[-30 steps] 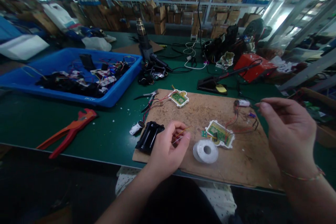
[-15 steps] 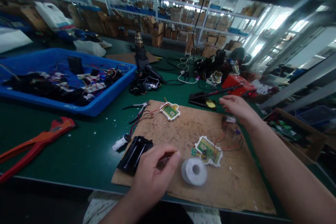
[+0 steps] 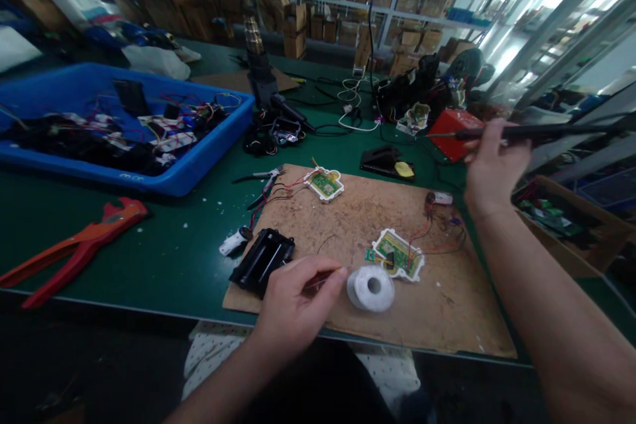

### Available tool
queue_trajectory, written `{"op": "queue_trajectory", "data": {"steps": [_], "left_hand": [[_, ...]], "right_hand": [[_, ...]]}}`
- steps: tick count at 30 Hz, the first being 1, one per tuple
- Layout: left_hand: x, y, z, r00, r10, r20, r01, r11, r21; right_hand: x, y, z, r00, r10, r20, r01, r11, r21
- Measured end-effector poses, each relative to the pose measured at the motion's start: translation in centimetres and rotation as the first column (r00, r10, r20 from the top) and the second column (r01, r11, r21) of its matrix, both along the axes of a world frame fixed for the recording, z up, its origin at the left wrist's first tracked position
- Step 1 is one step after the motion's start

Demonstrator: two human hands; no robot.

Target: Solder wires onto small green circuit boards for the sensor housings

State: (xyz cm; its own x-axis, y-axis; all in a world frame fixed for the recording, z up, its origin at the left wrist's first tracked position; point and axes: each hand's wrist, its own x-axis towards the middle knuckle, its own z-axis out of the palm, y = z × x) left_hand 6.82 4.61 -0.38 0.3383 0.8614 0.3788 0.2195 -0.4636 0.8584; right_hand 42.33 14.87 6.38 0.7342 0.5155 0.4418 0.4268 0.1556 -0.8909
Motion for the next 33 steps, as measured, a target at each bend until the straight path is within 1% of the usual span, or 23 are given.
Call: {"op": "queue_trajectory", "data": {"steps": [2,4,5,6,8,10,11,12,13,15,17,18,19,21,23,25,27,29,31,33], "left_hand": [[0.3,0.5,0.2,1.000,-0.016,0.020,0.016,0.999,-0.031],[0.6,1.1,0.5,0.997,-0.047,0.054,0.049,0.998,-0.049],[0.8,1.5,0.7,0.995,-0.076,0.065,0.079,0.996,-0.048],[1.0,1.8,0.9,0.991,-0.110,0.069,0.113,0.993,-0.039],[1.2,2.3,1.1,0.979,-0.199,0.052,0.200,0.980,-0.015],[1.2,2.6,1.2,0.960,-0.281,0.013,0.281,0.960,0.016],[1.1,2.5,1.3,0.951,-0.309,-0.008,0.309,0.950,0.035],[1.0,2.4,1.2,0.946,-0.324,-0.024,0.325,0.944,0.055],[0.9,2.2,1.2,0.943,-0.331,-0.038,0.333,0.940,0.076],[0.6,1.7,1.0,0.945,-0.320,-0.063,0.325,0.938,0.121],[0.3,1.0,0.8,0.948,-0.306,-0.093,0.318,0.934,0.165],[0.3,0.7,0.7,0.948,-0.299,-0.109,0.315,0.931,0.183],[0.2,0.5,0.5,0.949,-0.292,-0.122,0.312,0.929,0.199],[0.2,0.1,0.3,0.951,-0.275,-0.140,0.300,0.931,0.208],[0.2,0.0,0.1,0.954,-0.262,-0.147,0.287,0.937,0.198],[0.2,-0.1,0.1,0.955,-0.256,-0.151,0.283,0.939,0.195],[0.1,-0.1,0.1,0.956,-0.253,-0.147,0.280,0.937,0.208],[-0.1,-0.2,0.2,0.964,-0.239,-0.117,0.260,0.940,0.222],[-0.4,-0.3,0.2,0.979,-0.197,-0.056,0.204,0.953,0.224],[-0.6,-0.4,0.2,0.991,-0.137,-0.003,0.135,0.968,0.209]], "right_hand": [[-1.7,-3.8,0.7,0.997,0.030,0.068,-0.036,0.996,0.085],[-4.4,-7.6,0.3,0.990,0.073,0.118,-0.088,0.988,0.128],[-5.9,-9.3,-0.2,0.979,0.135,0.153,-0.157,0.977,0.146],[-7.4,-10.9,-0.9,0.965,0.188,0.186,-0.214,0.967,0.137],[-10.0,-13.6,-2.3,0.925,0.300,0.233,-0.318,0.947,0.046],[-11.9,-15.3,-3.8,0.897,0.372,0.237,-0.375,0.926,-0.033],[-12.5,-15.9,-4.4,0.895,0.381,0.231,-0.380,0.924,-0.051],[-12.8,-16.4,-4.9,0.905,0.366,0.218,-0.365,0.930,-0.047],[-13.1,-16.7,-5.4,0.924,0.325,0.200,-0.328,0.944,-0.022],[-13.4,-17.0,-6.2,0.971,0.199,0.130,-0.210,0.975,0.077],[-13.7,-17.0,-6.7,0.993,0.108,0.053,-0.115,0.981,0.153],[-13.9,-17.0,-6.8,0.995,0.095,0.036,-0.099,0.982,0.163],[-14.2,-16.9,-7.0,0.993,0.111,0.040,-0.115,0.982,0.151],[-14.9,-16.8,-7.3,0.977,0.193,0.093,-0.201,0.975,0.090],[-15.5,-16.8,-7.6,0.945,0.292,0.146,-0.297,0.955,0.014],[-15.9,-16.7,-7.9,0.915,0.354,0.191,-0.349,0.935,-0.063],[-16.0,-16.7,-8.1,0.904,0.358,0.234,-0.341,0.933,-0.110],[-15.9,-16.6,-8.1,0.907,0.329,0.262,-0.312,0.944,-0.106],[-15.8,-16.5,-7.9,0.916,0.310,0.255,-0.300,0.951,-0.079],[-15.8,-16.2,-7.7,0.920,0.327,0.216,-0.320,0.945,-0.067]]}}
